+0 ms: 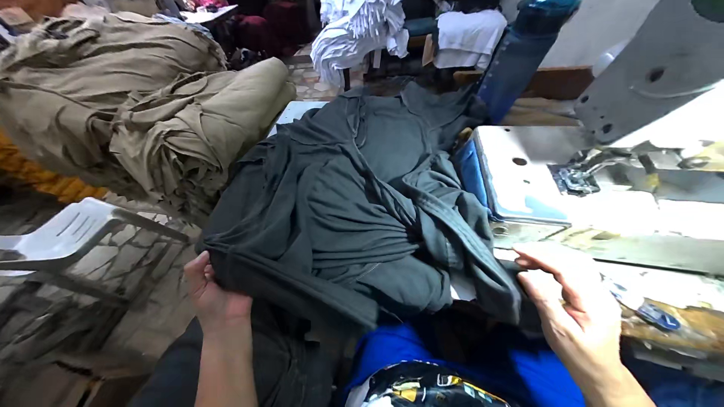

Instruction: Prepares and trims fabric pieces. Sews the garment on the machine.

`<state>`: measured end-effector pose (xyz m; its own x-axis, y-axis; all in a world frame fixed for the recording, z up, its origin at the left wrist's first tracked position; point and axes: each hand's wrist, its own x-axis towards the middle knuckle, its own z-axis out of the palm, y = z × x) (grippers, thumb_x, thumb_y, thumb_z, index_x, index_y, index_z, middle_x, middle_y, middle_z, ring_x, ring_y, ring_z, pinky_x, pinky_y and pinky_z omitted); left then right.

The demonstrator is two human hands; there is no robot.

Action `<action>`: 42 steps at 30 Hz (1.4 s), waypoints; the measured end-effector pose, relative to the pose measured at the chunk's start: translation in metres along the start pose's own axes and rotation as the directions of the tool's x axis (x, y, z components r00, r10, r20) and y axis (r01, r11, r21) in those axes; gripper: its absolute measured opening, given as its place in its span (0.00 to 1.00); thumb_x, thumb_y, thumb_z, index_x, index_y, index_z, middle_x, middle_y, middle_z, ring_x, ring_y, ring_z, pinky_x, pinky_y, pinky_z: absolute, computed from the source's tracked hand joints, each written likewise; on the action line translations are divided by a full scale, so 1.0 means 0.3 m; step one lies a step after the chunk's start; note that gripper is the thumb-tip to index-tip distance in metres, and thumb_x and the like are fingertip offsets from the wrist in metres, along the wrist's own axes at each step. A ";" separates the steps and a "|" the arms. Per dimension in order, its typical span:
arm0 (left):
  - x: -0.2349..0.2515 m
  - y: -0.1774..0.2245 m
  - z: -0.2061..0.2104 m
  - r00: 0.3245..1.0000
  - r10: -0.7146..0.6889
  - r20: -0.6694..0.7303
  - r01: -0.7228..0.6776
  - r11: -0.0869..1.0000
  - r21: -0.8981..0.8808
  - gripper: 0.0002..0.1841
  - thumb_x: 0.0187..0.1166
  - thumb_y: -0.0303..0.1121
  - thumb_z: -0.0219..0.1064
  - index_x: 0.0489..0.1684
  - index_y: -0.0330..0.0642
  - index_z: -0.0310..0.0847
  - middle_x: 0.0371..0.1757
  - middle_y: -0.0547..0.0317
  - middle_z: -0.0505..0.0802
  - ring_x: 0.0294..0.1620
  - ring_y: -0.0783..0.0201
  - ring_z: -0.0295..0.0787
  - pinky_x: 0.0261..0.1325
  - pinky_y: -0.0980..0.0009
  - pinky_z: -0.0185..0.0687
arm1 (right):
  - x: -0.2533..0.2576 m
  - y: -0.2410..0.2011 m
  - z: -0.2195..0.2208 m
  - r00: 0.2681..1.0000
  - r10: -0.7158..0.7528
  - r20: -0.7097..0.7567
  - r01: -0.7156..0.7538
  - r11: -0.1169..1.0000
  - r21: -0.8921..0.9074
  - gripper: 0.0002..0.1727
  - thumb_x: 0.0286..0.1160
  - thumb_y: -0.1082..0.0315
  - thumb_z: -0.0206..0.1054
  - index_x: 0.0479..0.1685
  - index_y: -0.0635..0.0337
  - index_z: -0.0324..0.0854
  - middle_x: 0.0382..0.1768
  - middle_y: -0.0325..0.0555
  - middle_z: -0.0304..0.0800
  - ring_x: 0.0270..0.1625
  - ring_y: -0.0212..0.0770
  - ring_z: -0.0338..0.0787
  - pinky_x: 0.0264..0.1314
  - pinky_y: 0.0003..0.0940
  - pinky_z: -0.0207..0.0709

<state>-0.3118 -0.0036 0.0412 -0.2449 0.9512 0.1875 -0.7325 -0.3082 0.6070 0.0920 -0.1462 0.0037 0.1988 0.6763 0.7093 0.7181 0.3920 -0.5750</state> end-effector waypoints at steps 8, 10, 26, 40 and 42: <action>0.034 0.018 -0.137 0.995 -0.052 0.087 0.044 0.995 0.085 0.19 0.87 0.43 0.52 0.32 0.45 0.85 0.27 0.63 0.90 0.33 0.70 0.90 0.45 0.68 0.91 | -0.022 -0.020 -0.138 0.956 0.061 -0.286 -0.044 0.997 0.065 0.18 0.92 0.54 0.55 0.57 0.53 0.88 0.58 0.29 0.91 0.60 0.25 0.88 0.66 0.27 0.82; 0.053 0.026 -0.183 0.993 -0.083 0.088 0.081 0.996 0.023 0.18 0.84 0.44 0.56 0.32 0.42 0.85 0.27 0.61 0.89 0.32 0.69 0.89 0.44 0.66 0.91 | -0.036 -0.018 -0.163 0.946 0.057 -0.318 -0.046 0.998 0.042 0.19 0.92 0.53 0.55 0.56 0.53 0.88 0.57 0.31 0.92 0.60 0.27 0.89 0.66 0.28 0.83; -0.052 0.054 -0.018 0.985 0.114 -0.126 -0.108 0.993 0.050 0.25 0.90 0.41 0.38 0.23 0.49 0.77 0.19 0.66 0.86 0.25 0.72 0.87 0.36 0.69 0.88 | -0.117 -0.014 -0.120 0.980 0.155 0.128 -0.126 0.970 -0.207 0.35 0.77 0.41 0.66 0.65 0.68 0.85 0.55 0.61 0.93 0.55 0.50 0.92 0.59 0.51 0.83; -0.089 0.111 -0.042 0.947 0.298 0.118 -0.261 0.506 0.822 0.20 0.78 0.29 0.65 0.65 0.32 0.68 0.55 0.61 0.83 0.56 0.76 0.81 0.60 0.75 0.80 | -0.011 -0.141 -0.125 0.959 0.255 0.125 -0.279 0.772 0.571 0.08 0.81 0.61 0.67 0.43 0.35 0.93 0.40 0.17 0.95 0.42 0.15 0.90 0.48 0.14 0.85; -0.190 0.042 0.067 0.885 0.111 0.453 -0.466 0.248 0.850 0.41 0.72 0.47 0.77 0.77 0.25 0.65 0.76 0.40 0.79 0.77 0.59 0.75 0.78 0.59 0.73 | 0.028 -0.205 -0.092 0.980 -0.032 0.198 -0.072 0.867 0.494 0.07 0.85 0.59 0.66 0.47 0.41 0.90 0.44 0.19 0.93 0.49 0.14 0.88 0.55 0.13 0.82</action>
<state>-0.2943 -0.0613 0.0536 -0.0105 0.8124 0.5831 0.4724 -0.5099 0.7189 0.0678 -0.1819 0.0562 0.0398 0.7735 0.6325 0.2788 0.5993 -0.7504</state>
